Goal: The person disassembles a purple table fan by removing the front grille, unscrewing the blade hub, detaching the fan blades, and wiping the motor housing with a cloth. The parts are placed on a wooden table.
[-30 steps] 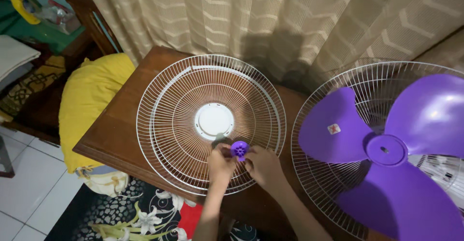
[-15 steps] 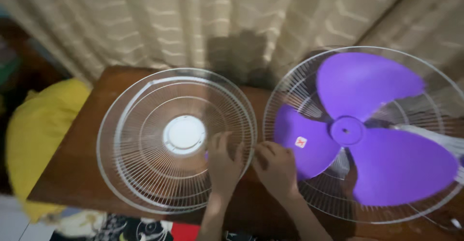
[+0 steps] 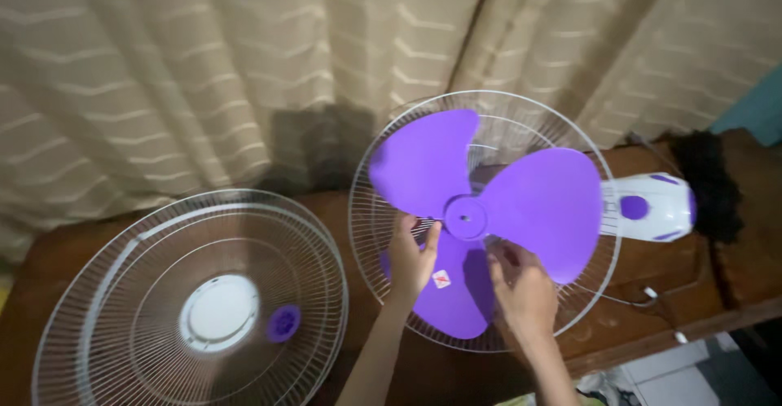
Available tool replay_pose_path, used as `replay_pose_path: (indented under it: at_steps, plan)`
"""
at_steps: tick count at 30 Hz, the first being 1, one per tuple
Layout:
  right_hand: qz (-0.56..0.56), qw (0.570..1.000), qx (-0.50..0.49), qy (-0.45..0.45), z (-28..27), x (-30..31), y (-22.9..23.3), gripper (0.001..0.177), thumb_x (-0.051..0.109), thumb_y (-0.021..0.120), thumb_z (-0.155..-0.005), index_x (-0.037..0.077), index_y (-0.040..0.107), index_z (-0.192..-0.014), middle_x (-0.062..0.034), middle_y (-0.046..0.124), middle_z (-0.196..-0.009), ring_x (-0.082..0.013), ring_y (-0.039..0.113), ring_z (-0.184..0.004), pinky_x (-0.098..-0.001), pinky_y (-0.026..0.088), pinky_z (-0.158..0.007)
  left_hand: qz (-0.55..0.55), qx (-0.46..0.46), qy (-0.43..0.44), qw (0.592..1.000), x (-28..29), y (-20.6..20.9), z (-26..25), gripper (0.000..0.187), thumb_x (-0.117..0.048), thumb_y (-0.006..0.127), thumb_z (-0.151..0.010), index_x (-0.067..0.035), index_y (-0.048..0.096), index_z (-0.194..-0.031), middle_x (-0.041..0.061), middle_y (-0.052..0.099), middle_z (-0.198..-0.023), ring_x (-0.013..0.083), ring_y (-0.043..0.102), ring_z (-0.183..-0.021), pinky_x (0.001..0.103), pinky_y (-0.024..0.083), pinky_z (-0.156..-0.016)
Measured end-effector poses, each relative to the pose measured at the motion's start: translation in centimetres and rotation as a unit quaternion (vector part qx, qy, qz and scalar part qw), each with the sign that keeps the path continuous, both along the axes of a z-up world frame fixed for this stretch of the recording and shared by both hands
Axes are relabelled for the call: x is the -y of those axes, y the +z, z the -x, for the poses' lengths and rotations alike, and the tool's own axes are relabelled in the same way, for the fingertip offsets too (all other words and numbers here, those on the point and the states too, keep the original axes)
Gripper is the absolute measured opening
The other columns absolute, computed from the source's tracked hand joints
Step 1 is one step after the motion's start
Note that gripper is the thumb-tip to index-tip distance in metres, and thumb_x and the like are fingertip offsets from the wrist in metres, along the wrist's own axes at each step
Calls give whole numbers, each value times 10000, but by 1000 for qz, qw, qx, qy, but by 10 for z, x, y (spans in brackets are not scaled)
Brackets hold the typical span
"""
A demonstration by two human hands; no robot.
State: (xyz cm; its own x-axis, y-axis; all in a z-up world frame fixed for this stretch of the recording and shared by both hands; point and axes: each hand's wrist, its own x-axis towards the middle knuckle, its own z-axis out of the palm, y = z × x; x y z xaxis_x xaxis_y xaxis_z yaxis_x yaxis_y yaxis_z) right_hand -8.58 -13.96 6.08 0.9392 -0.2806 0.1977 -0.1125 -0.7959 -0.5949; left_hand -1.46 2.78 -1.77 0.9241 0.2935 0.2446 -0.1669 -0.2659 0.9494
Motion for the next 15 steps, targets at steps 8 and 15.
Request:
replay_pose_path:
  at_steps: [8, 15]
  plan:
    - [6, 994, -103, -23, -25, -6, -3, 556, 635, 541, -898, 244, 687, -1265, -65, 777, -1112, -317, 686, -1130, -728, 211, -1127, 450, -15, -82, 889, 43, -21, -17, 246, -101, 803, -832, 1, 711, -1036, 88, 763, -1008, 166, 722, -945, 306, 552, -914]
    - [32, 993, -112, -32, -41, -20, 17, 728, 762, 507, -877, 165, 700, -1246, -119, 779, -1056, -344, 729, -1028, -768, 169, -1120, 492, -64, 25, 868, 66, -12, -18, 264, -52, 785, -818, 9, 698, -1059, 118, 748, -1027, 193, 721, -942, 336, 547, -891]
